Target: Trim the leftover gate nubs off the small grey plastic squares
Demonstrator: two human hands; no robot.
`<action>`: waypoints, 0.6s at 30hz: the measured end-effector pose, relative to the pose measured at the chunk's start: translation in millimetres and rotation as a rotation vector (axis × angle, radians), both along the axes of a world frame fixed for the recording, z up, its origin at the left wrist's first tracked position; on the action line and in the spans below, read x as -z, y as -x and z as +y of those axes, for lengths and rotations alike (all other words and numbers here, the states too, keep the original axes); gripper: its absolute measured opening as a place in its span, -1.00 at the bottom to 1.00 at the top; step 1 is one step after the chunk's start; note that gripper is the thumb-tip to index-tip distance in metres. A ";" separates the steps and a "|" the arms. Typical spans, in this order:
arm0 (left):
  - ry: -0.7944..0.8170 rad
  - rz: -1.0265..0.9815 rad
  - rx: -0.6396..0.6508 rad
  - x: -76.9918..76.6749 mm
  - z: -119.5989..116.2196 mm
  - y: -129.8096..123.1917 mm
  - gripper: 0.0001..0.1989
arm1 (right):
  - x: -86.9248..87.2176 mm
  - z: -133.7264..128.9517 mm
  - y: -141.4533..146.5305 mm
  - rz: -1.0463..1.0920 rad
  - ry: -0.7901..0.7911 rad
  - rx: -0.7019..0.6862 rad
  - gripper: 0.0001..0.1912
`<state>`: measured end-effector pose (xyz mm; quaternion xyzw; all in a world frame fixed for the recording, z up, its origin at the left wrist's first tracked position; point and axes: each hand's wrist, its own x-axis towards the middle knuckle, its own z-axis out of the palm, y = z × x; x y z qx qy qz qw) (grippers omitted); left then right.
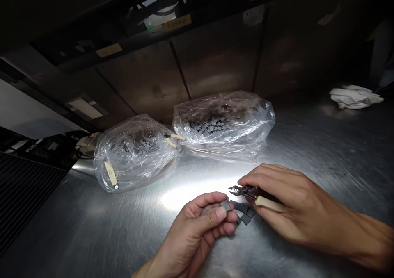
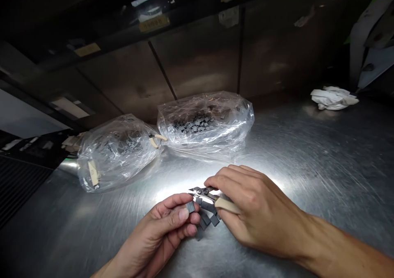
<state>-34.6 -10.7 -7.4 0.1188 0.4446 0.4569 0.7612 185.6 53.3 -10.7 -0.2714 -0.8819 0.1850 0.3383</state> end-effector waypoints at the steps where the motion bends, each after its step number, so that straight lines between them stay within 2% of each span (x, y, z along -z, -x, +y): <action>1: 0.002 0.001 -0.005 -0.1 0.0 0.1 -0.78 | 1.2 1.3 -0.9 -0.027 -0.052 0.000 -0.67; 4: 0.024 0.010 -0.024 -0.6 -0.3 0.6 -0.77 | 4.5 3.2 -2.1 -0.072 -0.111 -0.005 -0.66; 13: 0.053 0.027 -0.027 -1.3 1.3 1.5 -0.87 | 10.5 4.8 -1.7 -0.102 -0.117 -0.011 -0.69; 18: 0.068 0.047 -0.102 0.3 1.4 1.1 -0.80 | 9.6 3.5 -1.0 -0.096 -0.089 -0.039 -0.68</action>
